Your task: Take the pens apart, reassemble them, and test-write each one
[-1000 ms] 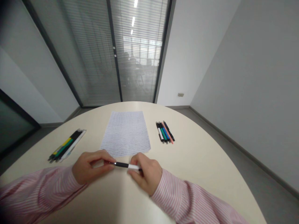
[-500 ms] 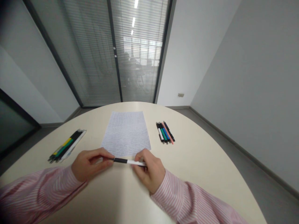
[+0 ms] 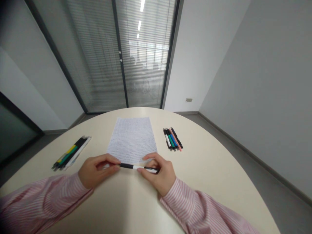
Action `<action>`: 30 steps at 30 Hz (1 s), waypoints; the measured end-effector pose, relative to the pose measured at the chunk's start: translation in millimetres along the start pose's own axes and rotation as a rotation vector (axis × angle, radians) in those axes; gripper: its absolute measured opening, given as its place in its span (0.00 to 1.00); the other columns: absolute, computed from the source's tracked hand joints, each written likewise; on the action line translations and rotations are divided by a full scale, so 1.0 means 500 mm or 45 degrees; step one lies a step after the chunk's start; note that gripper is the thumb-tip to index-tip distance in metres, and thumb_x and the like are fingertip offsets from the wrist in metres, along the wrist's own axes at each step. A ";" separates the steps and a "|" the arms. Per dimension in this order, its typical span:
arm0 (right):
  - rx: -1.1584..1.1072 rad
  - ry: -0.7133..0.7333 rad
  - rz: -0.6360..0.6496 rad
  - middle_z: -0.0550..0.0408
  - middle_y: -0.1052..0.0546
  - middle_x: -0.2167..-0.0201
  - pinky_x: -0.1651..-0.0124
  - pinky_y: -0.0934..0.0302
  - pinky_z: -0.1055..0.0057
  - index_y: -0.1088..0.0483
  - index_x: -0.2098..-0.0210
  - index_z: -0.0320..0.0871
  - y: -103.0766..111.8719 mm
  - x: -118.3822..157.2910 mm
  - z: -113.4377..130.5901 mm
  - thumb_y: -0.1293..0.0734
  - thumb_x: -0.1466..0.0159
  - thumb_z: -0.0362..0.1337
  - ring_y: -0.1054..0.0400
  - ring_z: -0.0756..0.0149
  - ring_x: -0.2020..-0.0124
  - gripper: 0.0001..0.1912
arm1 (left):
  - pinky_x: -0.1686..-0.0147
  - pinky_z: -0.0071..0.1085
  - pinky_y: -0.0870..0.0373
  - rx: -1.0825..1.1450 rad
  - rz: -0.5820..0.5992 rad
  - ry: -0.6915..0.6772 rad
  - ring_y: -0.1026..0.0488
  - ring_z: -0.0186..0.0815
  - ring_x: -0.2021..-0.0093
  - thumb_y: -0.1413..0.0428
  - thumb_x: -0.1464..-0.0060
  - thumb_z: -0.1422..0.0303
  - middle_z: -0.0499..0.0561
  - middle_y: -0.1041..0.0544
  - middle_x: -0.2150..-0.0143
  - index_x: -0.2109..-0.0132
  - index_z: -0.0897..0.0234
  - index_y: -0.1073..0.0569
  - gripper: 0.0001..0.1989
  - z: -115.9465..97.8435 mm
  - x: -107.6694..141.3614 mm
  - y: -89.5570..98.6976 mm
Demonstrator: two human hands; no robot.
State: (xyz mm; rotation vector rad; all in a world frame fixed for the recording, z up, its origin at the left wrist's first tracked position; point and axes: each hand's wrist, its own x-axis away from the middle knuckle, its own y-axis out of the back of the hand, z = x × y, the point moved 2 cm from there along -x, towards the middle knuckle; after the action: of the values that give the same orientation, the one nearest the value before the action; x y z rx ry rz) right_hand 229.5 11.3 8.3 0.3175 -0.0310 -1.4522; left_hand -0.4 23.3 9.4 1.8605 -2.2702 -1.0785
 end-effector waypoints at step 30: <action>-1.392 -0.338 0.252 0.70 0.60 0.90 0.90 0.60 0.80 0.56 0.87 0.46 0.093 -0.079 0.004 0.43 0.45 0.62 0.73 0.78 0.89 0.30 | 0.69 0.27 0.34 0.003 0.459 -0.317 0.30 0.32 0.71 0.50 0.46 0.74 0.50 0.25 0.72 0.64 0.64 0.25 0.09 -0.019 0.022 -0.050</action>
State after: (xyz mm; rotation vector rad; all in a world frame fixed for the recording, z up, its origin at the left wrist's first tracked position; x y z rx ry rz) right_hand 269.2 53.5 27.8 -0.7498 0.4893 -1.1187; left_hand 21.9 7.5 -0.6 1.3010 -2.6006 -1.2997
